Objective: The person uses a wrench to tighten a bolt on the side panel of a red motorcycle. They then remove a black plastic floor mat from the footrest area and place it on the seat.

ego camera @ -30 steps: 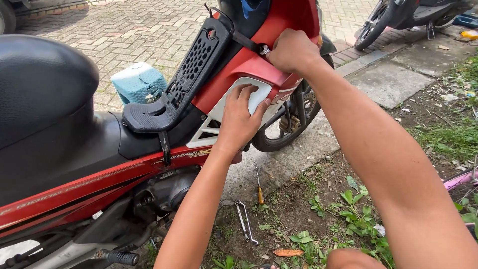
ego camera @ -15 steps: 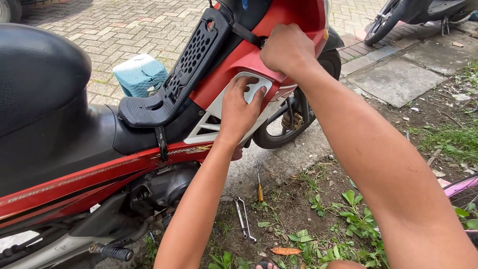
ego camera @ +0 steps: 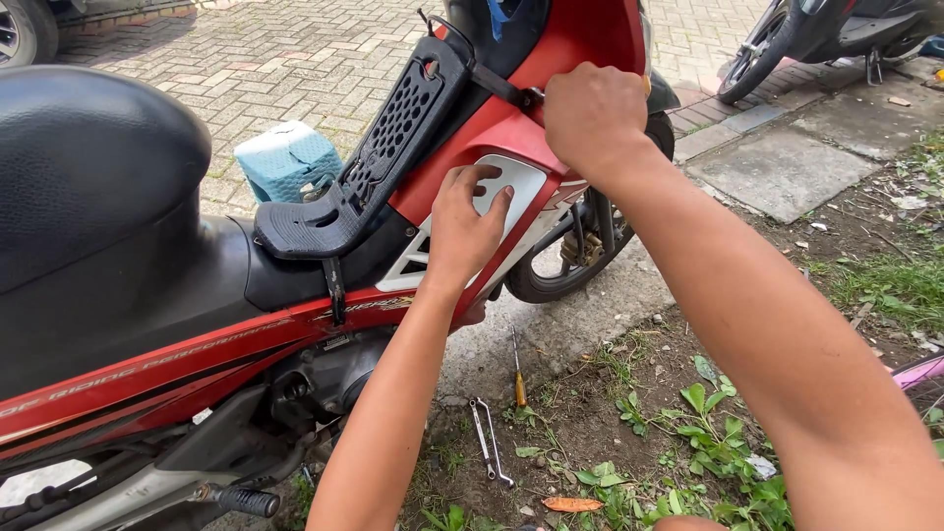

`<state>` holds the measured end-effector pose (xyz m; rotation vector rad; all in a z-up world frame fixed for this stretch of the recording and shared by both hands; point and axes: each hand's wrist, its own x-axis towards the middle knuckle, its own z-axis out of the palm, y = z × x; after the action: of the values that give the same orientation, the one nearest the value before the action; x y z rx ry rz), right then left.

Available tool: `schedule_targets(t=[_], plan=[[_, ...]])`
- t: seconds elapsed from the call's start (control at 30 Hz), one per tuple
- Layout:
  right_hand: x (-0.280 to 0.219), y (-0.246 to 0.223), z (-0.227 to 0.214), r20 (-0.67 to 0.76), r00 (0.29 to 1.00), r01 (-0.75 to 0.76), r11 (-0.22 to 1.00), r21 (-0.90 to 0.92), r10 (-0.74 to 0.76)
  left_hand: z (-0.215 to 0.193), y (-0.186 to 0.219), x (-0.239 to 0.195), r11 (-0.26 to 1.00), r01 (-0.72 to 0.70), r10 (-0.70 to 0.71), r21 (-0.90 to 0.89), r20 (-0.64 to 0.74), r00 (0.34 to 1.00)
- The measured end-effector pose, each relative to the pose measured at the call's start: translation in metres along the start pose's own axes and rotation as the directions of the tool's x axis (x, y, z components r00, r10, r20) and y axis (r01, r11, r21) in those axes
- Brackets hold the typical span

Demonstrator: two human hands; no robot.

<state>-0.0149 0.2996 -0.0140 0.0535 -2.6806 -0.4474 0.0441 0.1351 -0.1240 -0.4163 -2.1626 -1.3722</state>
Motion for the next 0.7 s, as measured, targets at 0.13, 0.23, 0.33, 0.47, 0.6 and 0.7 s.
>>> schedule_targets(t=[0.13,0.23,0.33,0.47,0.6,0.7], plan=[[-0.027,0.008,-0.037,0.177,0.981,-0.154,0.888,0.433,0.084,-0.013,0.005,-0.003,1.0,-0.008,0.008,0.023,-0.018,1.0],[-0.05,0.003,-0.051,0.242,0.968,-0.223,0.694,0.685,0.072,-0.024,0.012,-0.006,0.999,0.032,-0.033,0.017,0.023,0.999],[-0.065,-0.002,-0.036,0.231,0.95,-0.294,0.358,0.886,0.209,-0.028,0.013,-0.009,1.0,0.024,-0.024,0.011,0.022,0.999],[-0.047,0.004,0.014,0.03,0.945,-0.149,0.351,0.924,0.325,-0.031,0.013,-0.014,0.997,0.082,-0.082,-0.006,-0.002,0.997],[-0.043,0.009,0.023,-0.01,0.979,-0.079,0.423,0.903,0.203,-0.033,0.012,-0.021,0.994,0.108,-0.109,0.025,0.05,0.993],[-0.048,0.007,0.027,-0.23,0.943,0.087,0.487,0.869,0.24,-0.031,0.01,-0.024,0.991,0.124,-0.127,0.046,0.07,0.989]])
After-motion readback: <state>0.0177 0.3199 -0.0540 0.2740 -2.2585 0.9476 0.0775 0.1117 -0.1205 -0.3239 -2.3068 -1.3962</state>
